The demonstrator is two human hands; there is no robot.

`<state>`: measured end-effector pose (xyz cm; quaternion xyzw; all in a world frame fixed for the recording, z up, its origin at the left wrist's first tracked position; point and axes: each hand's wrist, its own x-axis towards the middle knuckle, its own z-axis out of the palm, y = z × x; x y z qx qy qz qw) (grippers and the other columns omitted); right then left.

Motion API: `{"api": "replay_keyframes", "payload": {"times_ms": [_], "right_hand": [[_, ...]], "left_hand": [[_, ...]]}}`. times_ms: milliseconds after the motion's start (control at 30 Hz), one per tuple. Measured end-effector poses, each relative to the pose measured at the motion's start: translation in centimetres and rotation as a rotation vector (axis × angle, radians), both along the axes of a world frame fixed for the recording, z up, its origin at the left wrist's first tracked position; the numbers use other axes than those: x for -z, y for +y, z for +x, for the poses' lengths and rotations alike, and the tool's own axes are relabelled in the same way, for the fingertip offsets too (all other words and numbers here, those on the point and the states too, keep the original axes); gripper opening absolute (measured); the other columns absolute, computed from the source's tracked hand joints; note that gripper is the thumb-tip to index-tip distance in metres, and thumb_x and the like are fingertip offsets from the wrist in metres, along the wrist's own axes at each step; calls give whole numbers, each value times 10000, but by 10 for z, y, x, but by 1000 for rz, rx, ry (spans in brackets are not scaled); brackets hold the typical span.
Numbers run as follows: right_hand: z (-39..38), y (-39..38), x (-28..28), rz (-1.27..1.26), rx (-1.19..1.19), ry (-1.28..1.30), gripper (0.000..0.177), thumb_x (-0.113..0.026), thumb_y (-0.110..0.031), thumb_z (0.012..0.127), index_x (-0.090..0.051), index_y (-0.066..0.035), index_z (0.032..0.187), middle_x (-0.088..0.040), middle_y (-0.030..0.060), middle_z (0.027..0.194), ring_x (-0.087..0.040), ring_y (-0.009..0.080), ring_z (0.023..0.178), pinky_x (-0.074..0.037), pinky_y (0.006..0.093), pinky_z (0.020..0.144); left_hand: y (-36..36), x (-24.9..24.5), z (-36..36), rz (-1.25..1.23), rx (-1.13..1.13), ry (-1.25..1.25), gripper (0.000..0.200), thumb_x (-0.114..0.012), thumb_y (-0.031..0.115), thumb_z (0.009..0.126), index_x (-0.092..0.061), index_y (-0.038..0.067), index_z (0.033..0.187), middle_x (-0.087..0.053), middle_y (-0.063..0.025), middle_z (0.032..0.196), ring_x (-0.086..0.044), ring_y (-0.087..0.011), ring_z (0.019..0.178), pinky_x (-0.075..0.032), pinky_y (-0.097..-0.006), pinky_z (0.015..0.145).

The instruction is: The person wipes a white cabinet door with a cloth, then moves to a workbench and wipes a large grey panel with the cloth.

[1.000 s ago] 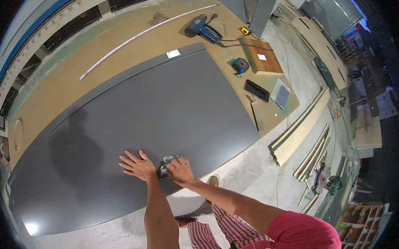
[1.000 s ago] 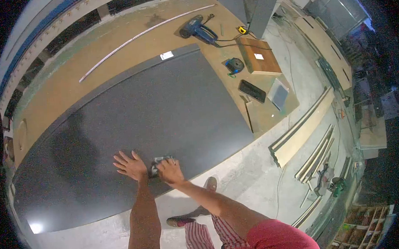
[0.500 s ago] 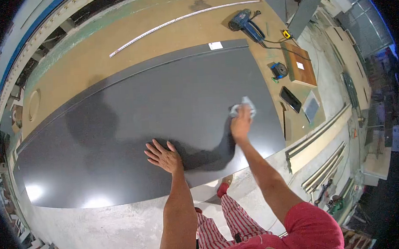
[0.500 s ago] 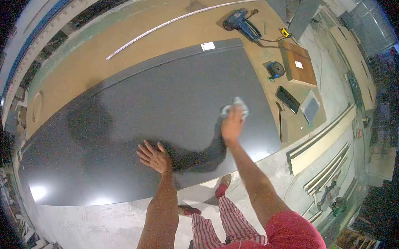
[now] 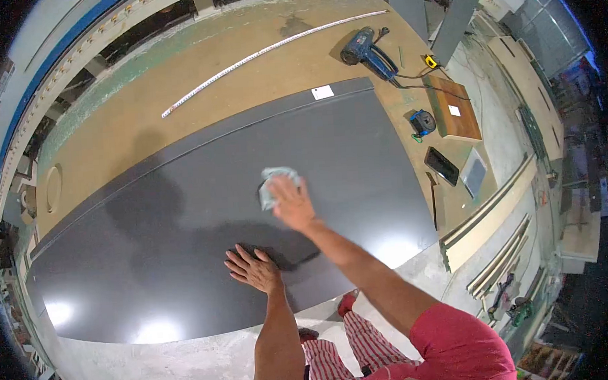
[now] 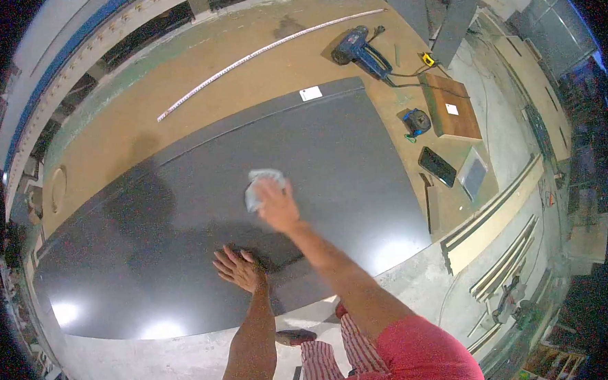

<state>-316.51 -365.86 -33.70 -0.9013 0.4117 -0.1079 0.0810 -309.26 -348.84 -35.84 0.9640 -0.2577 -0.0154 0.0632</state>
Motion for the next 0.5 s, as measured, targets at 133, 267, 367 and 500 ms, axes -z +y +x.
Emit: {"api": "replay_keyframes", "payload": {"times_ms": [133,267,367,500], "right_hand": [[-82,-92,26,-163,363,13,595,-560,-340,826,-411,-144,1368,-324,77,1459,-283,273,1364,-214,626,1055],[-172,-159,33,-186,786,118,606,-554,-361,849,-371,-134,1381,-323,101,1459,-295,325,1349,-263,615,1027],[-169,-158,34,-100,888,76,614,-555,-359,854,-366,-105,1380,-324,142,1452,-312,375,1329,-272,583,1033],[-90,-107,41,-303,689,38,592,-566,-280,826,-421,-22,1339,-373,195,1421,-316,398,1329,-230,550,1070]], "left_hand": [[-1,-5,-2,3,7,-2,541,-330,398,964,-288,165,1450,-182,-94,1534,-115,-321,1421,-103,-497,1148],[-2,-6,-1,52,-16,50,552,-310,412,965,-264,176,1461,-153,-82,1544,-91,-310,1427,-86,-484,1156],[-1,-11,1,57,-24,64,554,-292,421,967,-256,179,1464,-135,-75,1550,-75,-306,1430,-79,-476,1159],[-5,-12,-1,72,-26,58,551,-284,418,972,-251,177,1466,-131,-73,1551,-73,-306,1430,-76,-479,1158]]}}
